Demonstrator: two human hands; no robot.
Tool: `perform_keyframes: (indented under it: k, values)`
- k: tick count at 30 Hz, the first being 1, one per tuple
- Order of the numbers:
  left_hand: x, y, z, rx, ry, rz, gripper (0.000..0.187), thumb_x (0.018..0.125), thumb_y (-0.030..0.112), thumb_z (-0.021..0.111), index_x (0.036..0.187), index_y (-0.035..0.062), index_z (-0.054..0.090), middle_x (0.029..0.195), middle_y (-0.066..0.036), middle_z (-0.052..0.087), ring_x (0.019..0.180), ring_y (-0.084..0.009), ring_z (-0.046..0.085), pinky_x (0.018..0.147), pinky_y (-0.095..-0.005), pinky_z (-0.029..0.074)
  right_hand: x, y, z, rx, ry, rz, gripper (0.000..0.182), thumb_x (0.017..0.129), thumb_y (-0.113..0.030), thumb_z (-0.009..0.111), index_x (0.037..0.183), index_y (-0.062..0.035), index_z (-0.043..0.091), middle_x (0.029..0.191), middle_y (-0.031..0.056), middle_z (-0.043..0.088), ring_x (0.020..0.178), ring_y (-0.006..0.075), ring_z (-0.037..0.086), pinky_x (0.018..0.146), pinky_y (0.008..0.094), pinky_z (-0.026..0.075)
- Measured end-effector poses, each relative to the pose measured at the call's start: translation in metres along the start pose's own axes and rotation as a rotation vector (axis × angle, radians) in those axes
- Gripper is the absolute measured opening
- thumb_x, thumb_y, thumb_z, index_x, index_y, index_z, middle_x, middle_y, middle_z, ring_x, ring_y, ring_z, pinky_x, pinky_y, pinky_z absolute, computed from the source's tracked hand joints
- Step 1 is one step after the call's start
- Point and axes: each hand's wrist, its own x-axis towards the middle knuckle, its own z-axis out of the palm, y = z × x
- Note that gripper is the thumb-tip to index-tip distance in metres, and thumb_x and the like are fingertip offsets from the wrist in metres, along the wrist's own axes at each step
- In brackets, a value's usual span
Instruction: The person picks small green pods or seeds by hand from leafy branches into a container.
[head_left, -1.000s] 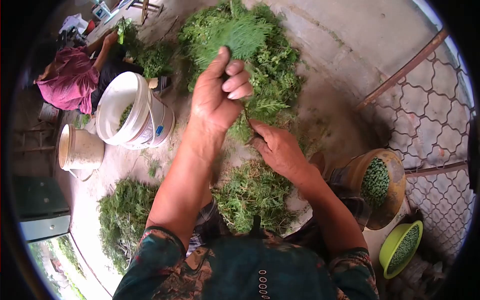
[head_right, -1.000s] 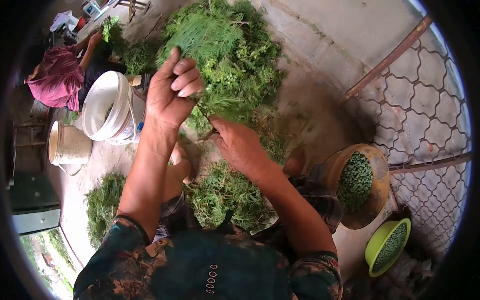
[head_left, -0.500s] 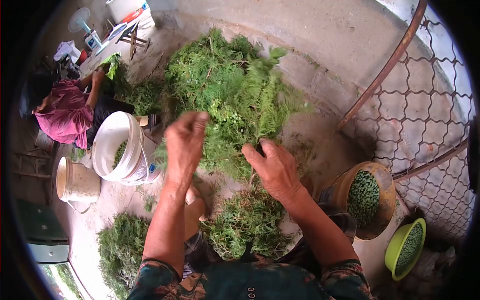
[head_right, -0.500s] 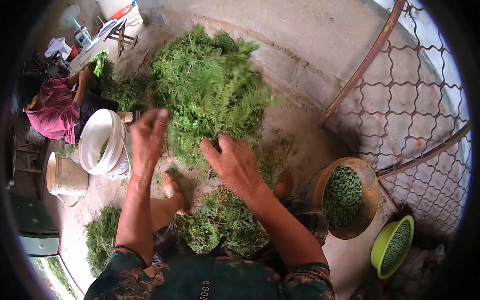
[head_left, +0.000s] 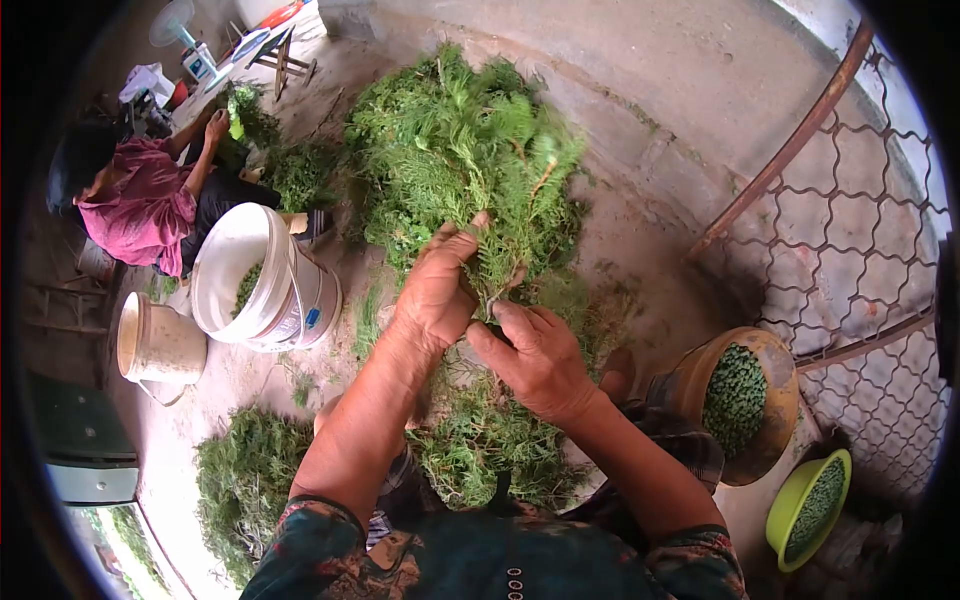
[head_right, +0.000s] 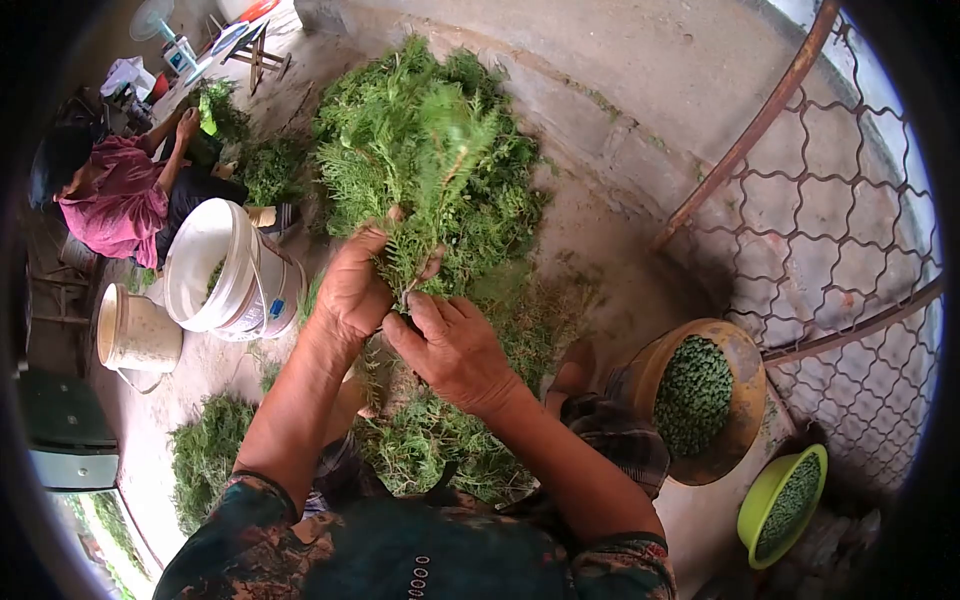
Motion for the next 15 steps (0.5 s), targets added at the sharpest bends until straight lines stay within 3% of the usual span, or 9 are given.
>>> perform_keyframes:
  k: [4, 7, 12, 14, 15]
  values:
    - [-0.009, 0.001, 0.018, 0.126, 0.045, -0.056, 0.045, 0.080, 0.020, 0.068, 0.110, 0.0073, 0.037, 0.092, -0.010, 0.052, 0.075, -0.0228, 0.058, 0.060, -0.0331, 0.047, -0.001, 0.001, -0.005, 0.062, -0.059, 0.039, 0.026, 0.073, -0.010, 0.059, 0.099, -0.0051, 0.058, 0.098, 0.0125, 0.051, 0.082, 0.0245, 0.055, 0.070, 0.0351, 0.045]
    - [-0.003, 0.002, 0.016, 0.156, 0.068, -0.005, 0.044, 0.076, 0.014, 0.073, 0.092, 0.0094, 0.033, 0.082, -0.007, 0.047, 0.057, -0.0166, 0.049, 0.043, -0.0253, 0.039, 0.001, -0.002, -0.006, 0.104, -0.116, 0.068, 0.025, 0.073, -0.009, 0.057, 0.098, -0.0052, 0.057, 0.101, 0.0124, 0.052, 0.090, 0.0259, 0.054, 0.078, 0.0361, 0.044]
    - [-0.007, 0.015, 0.019, 0.293, 0.067, 0.012, 0.044, 0.074, 0.012, 0.074, 0.094, 0.0070, 0.035, 0.081, -0.005, 0.048, 0.057, -0.0148, 0.048, 0.042, -0.0253, 0.037, 0.012, 0.009, -0.029, 0.186, -0.120, 0.004, 0.031, 0.069, -0.011, 0.062, 0.100, -0.0044, 0.056, 0.104, 0.0154, 0.050, 0.096, 0.0288, 0.053, 0.083, 0.0391, 0.043]
    - [-0.009, 0.020, 0.018, 0.321, 0.143, 0.065, 0.064, 0.072, 0.010, 0.075, 0.116, 0.0007, 0.029, 0.091, -0.008, 0.050, 0.067, -0.0152, 0.051, 0.043, -0.0264, 0.038, 0.007, 0.020, -0.041, 0.229, -0.112, 0.001, 0.032, 0.070, -0.011, 0.064, 0.100, -0.0036, 0.056, 0.106, 0.0169, 0.049, 0.096, 0.0297, 0.053, 0.083, 0.0407, 0.044]
    - [-0.014, 0.020, 0.022, 0.336, 0.223, 0.092, 0.064, 0.070, 0.009, 0.077, 0.115, 0.0024, 0.032, 0.090, -0.006, 0.051, 0.079, -0.0147, 0.052, 0.044, -0.0252, 0.038, 0.003, 0.027, -0.046, 0.287, 0.045, 0.194, 0.034, 0.073, -0.013, 0.065, 0.104, -0.0028, 0.055, 0.104, 0.0170, 0.050, 0.093, 0.0274, 0.054, 0.079, 0.0391, 0.046]
